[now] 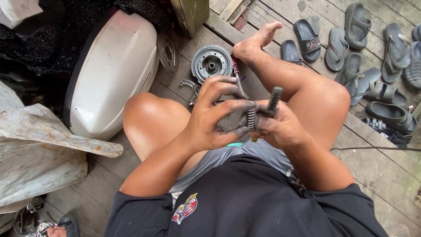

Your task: The person sits on a wooden floor and uses a wire brush to clean a metal spring held in their left hand. They repeatedly scrub the spring's coils and rotate it to access different areas. Other mechanical parts and tools are visible on the floor nearby.

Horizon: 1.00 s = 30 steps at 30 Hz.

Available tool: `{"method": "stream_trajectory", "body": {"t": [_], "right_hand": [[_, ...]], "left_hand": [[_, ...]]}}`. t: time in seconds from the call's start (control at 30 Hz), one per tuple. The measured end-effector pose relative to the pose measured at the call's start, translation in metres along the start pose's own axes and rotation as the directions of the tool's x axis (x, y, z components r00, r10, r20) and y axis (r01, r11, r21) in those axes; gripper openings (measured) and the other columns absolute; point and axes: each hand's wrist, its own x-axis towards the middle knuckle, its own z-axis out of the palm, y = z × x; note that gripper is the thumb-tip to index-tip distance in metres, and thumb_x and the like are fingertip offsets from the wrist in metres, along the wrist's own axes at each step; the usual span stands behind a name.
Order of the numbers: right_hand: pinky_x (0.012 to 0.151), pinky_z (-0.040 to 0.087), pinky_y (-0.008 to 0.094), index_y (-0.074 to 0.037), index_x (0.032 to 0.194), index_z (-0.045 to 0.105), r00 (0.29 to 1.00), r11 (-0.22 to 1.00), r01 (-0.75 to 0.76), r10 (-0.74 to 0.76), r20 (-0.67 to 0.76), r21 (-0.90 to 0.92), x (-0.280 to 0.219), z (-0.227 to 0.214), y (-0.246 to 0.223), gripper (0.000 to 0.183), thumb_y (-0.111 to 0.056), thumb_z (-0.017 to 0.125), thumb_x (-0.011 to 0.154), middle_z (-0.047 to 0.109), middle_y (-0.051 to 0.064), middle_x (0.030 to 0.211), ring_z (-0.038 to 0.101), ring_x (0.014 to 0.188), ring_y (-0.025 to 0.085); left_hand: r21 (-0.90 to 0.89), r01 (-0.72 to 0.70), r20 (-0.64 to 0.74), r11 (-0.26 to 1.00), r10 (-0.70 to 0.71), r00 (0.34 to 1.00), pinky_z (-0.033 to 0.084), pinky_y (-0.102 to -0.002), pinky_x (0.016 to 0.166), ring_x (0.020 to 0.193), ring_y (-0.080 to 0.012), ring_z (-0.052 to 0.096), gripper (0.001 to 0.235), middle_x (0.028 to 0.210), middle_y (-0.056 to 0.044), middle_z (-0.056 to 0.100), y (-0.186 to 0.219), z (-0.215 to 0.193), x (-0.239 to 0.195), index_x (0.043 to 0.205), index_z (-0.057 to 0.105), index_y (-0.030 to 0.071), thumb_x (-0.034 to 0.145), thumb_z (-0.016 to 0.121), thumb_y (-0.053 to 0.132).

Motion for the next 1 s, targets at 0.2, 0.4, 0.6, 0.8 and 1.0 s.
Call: {"method": "stream_trajectory", "body": {"t": [0.2, 0.4, 0.6, 0.8, 1.0], "right_hand": [[0.042, 0.051, 0.025, 0.006, 0.096, 0.061, 0.982, 0.944, -0.016, -0.047, -0.182, -0.33, -0.002, -0.016, 0.016, 0.032, -0.015, 0.082, 0.084, 0.054, 0.007, 0.06, 0.06, 0.052, 0.011], [0.044, 0.049, 0.03, -0.001, 0.08, 0.066, 0.986, 0.626, 0.129, -0.16, 0.035, -0.769, 0.002, 0.023, -0.04, 0.04, -0.033, 0.049, 0.098, 0.057, 0.007, 0.064, 0.061, 0.053, 0.023], [0.054, 0.052, 0.038, -0.006, 0.092, 0.072, 0.977, 0.204, 0.152, -0.181, 0.115, -0.967, -0.006, 0.012, -0.049, 0.014, -0.014, 0.06, 0.091, 0.055, 0.007, 0.069, 0.058, 0.056, 0.028], [0.055, 0.051, 0.039, -0.007, 0.095, 0.074, 0.969, 0.114, 0.193, -0.178, 0.171, -0.975, -0.007, 0.003, -0.059, 0.016, -0.02, 0.067, 0.091, 0.057, 0.007, 0.072, 0.063, 0.063, 0.028], [0.057, 0.034, 0.032, 0.006, 0.097, 0.069, 0.973, 0.034, 0.223, -0.065, 0.22, -0.974, 0.013, 0.027, -0.083, 0.01, -0.002, 0.064, 0.097, 0.053, 0.011, 0.072, 0.041, 0.055, 0.02]], "left_hand": [[0.334, -0.066, 0.043, 0.94, 0.055, 0.998, 0.03, -0.063, 0.115, 0.121, -0.0374, 0.058, 0.041, 0.11, -0.008, 0.065, 0.015, -0.006, 0.004, 0.11, 0.075, 0.014, 0.072, 0.089, 0.019], [-0.118, 0.099, -0.045, 0.988, -0.105, 0.993, 0.042, -0.057, 0.114, 0.117, -0.0362, 0.063, 0.035, 0.104, -0.005, 0.068, -0.004, -0.003, -0.005, 0.108, 0.076, 0.014, 0.08, 0.084, 0.035], [-0.264, 0.058, -0.009, 0.963, -0.063, 0.998, 0.048, -0.055, 0.108, 0.111, -0.039, 0.065, 0.038, 0.1, -0.009, 0.071, -0.007, -0.01, -0.001, 0.103, 0.076, 0.007, 0.077, 0.088, 0.031], [-0.267, 0.034, 0.004, 0.963, -0.034, 0.999, 0.049, -0.056, 0.107, 0.11, -0.04, 0.066, 0.037, 0.099, -0.011, 0.071, -0.008, -0.011, -0.001, 0.102, 0.076, 0.005, 0.076, 0.089, 0.029], [0.104, 0.006, 0.189, 0.995, -0.026, 0.982, 0.015, -0.059, 0.126, 0.124, -0.0318, 0.061, 0.031, 0.108, -0.002, 0.068, 0.004, -0.025, 0.002, 0.111, 0.071, 0.015, 0.085, 0.083, 0.026]]}}
